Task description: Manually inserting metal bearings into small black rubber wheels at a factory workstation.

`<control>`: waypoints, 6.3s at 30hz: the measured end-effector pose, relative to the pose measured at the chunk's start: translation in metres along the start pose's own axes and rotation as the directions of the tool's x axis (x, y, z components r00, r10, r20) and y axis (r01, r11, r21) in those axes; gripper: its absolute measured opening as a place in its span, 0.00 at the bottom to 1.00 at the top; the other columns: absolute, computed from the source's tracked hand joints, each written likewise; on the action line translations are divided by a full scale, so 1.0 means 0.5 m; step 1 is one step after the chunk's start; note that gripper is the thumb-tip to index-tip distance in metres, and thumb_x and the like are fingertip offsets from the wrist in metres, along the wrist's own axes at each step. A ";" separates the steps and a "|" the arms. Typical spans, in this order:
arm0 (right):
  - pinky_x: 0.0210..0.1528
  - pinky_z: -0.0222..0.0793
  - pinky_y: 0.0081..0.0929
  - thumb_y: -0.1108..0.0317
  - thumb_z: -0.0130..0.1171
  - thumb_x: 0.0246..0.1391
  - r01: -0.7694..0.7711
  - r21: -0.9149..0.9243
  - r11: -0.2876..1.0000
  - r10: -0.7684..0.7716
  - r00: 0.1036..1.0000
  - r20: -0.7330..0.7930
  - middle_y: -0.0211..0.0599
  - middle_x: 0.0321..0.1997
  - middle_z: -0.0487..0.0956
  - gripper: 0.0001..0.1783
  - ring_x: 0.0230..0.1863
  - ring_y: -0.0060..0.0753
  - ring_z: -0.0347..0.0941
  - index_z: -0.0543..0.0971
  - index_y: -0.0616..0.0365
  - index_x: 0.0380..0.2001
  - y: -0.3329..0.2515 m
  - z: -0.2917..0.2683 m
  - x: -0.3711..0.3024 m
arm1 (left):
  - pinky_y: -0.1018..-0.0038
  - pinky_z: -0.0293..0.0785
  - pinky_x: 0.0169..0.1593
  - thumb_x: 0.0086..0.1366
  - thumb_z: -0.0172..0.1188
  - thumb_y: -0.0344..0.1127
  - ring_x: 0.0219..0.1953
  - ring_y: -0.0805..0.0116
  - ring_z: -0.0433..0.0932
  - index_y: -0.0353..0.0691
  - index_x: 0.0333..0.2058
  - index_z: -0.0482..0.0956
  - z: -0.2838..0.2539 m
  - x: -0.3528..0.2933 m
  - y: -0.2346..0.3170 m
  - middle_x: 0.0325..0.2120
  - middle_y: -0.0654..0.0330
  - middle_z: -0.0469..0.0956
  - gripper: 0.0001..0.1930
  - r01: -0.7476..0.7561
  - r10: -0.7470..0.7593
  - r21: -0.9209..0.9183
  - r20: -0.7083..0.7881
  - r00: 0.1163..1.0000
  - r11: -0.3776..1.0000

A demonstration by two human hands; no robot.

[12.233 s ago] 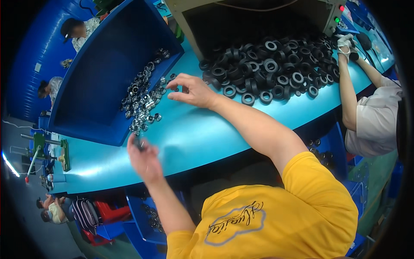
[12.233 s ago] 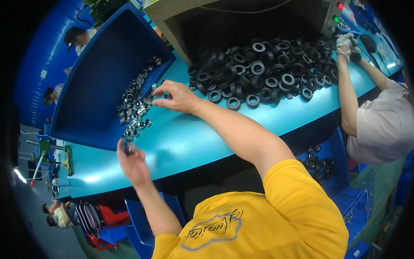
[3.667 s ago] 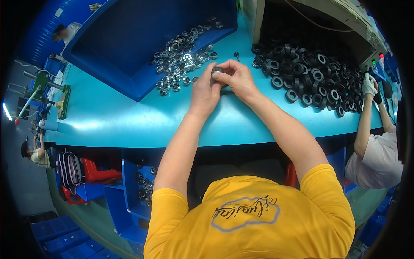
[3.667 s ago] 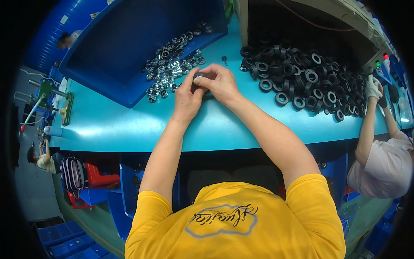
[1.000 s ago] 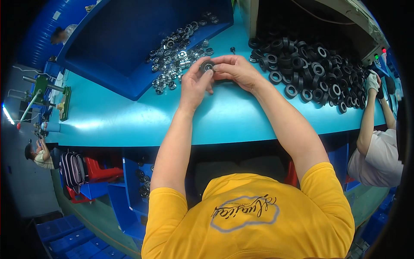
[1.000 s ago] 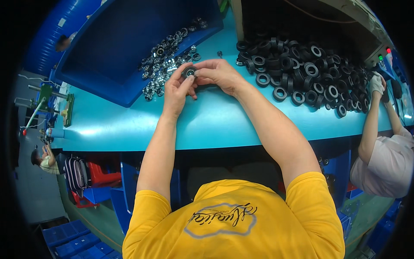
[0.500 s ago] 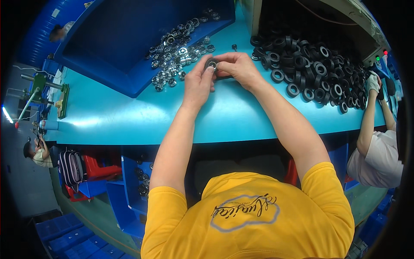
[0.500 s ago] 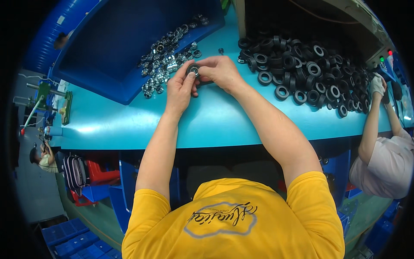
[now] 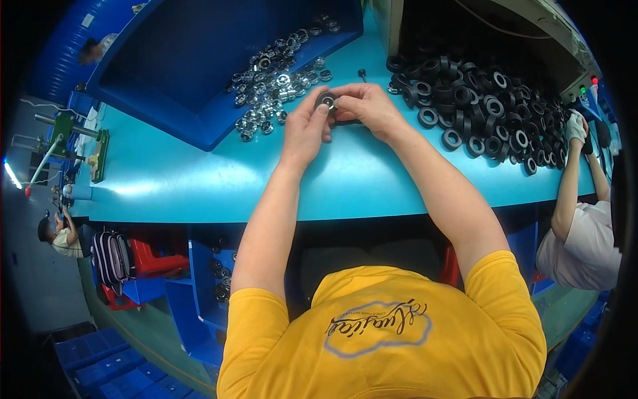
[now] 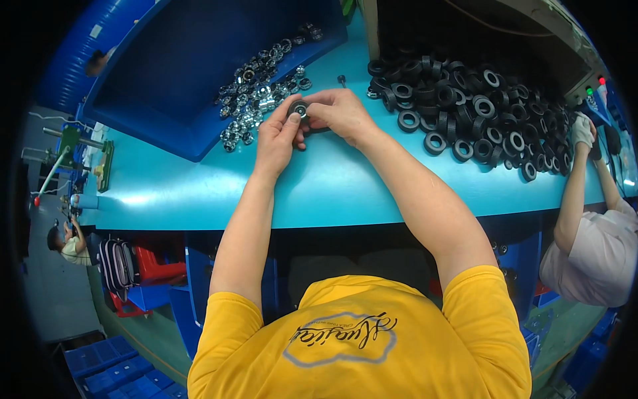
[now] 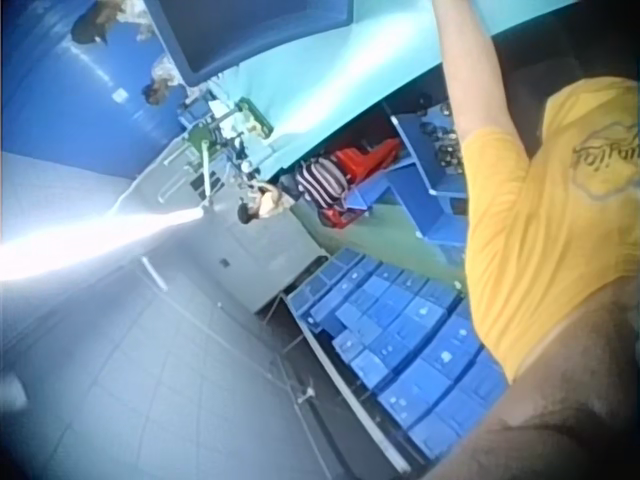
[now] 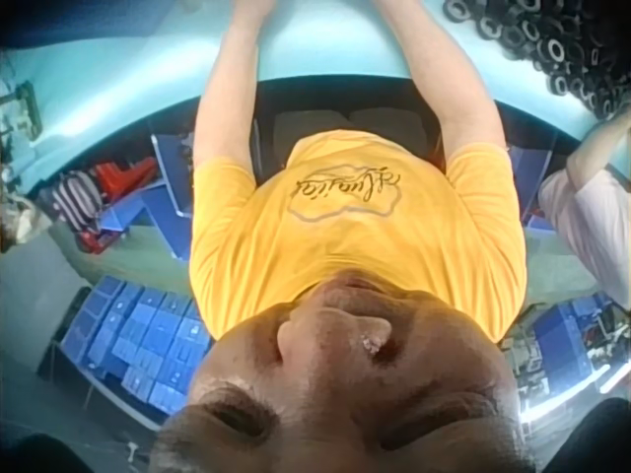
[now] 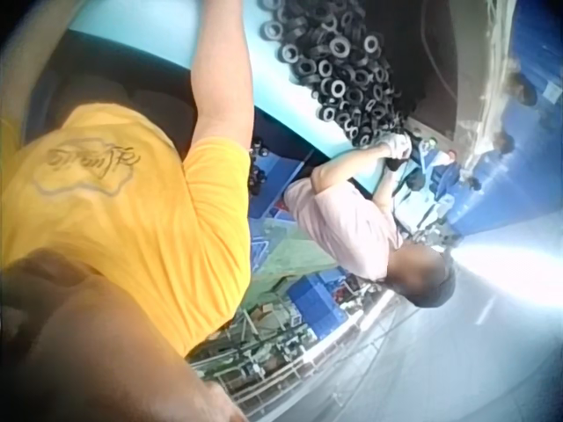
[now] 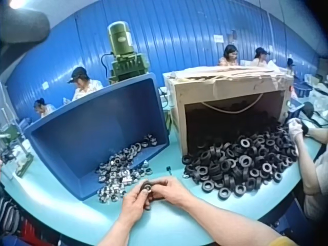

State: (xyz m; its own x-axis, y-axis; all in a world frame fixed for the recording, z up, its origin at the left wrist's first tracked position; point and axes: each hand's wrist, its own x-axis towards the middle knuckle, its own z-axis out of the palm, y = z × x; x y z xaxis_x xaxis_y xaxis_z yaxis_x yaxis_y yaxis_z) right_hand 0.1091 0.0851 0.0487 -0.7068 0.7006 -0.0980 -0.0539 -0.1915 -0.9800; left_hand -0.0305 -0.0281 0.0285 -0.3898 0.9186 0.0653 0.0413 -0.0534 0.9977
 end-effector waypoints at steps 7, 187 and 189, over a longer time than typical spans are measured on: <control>0.45 0.85 0.27 0.68 0.69 0.55 0.006 -0.062 0.998 -0.011 0.997 -0.080 0.44 0.43 0.87 0.18 0.39 0.31 0.85 0.86 0.70 0.47 0.013 0.001 0.010 | 0.80 0.74 0.31 0.72 0.62 0.28 0.31 0.81 0.76 0.43 0.67 0.74 0.014 -0.005 0.019 0.36 0.65 0.83 0.26 0.016 -0.017 0.132 0.008 1.000 0.991; 0.62 0.72 0.45 0.64 0.55 0.63 -0.276 -0.929 -0.248 -0.417 0.896 -0.154 0.46 0.59 0.83 0.19 0.62 0.48 0.77 0.86 0.58 0.52 -0.226 -0.414 0.181 | 0.71 0.78 0.35 0.63 0.66 0.19 0.30 0.62 0.82 0.37 0.46 0.84 0.228 -0.036 0.051 0.31 0.54 0.82 0.13 -0.542 0.422 0.402 0.351 0.836 0.738; 0.62 0.76 0.43 0.69 0.56 0.60 -0.179 -0.980 -0.084 -0.440 0.889 -0.124 0.49 0.55 0.85 0.17 0.60 0.47 0.80 0.88 0.58 0.48 -0.217 -0.382 0.216 | 0.71 0.78 0.35 0.63 0.66 0.19 0.30 0.62 0.82 0.37 0.45 0.84 0.217 -0.029 0.031 0.30 0.54 0.82 0.12 -0.544 0.427 0.396 0.349 0.834 0.740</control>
State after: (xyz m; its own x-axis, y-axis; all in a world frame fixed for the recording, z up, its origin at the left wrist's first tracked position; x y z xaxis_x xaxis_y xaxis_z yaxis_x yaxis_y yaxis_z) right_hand 0.1733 0.3129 0.1116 -0.5172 0.7928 0.3224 0.8223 0.5648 -0.0698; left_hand 0.0757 0.0001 0.0410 0.0134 0.8804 0.4741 0.6066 -0.3841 0.6961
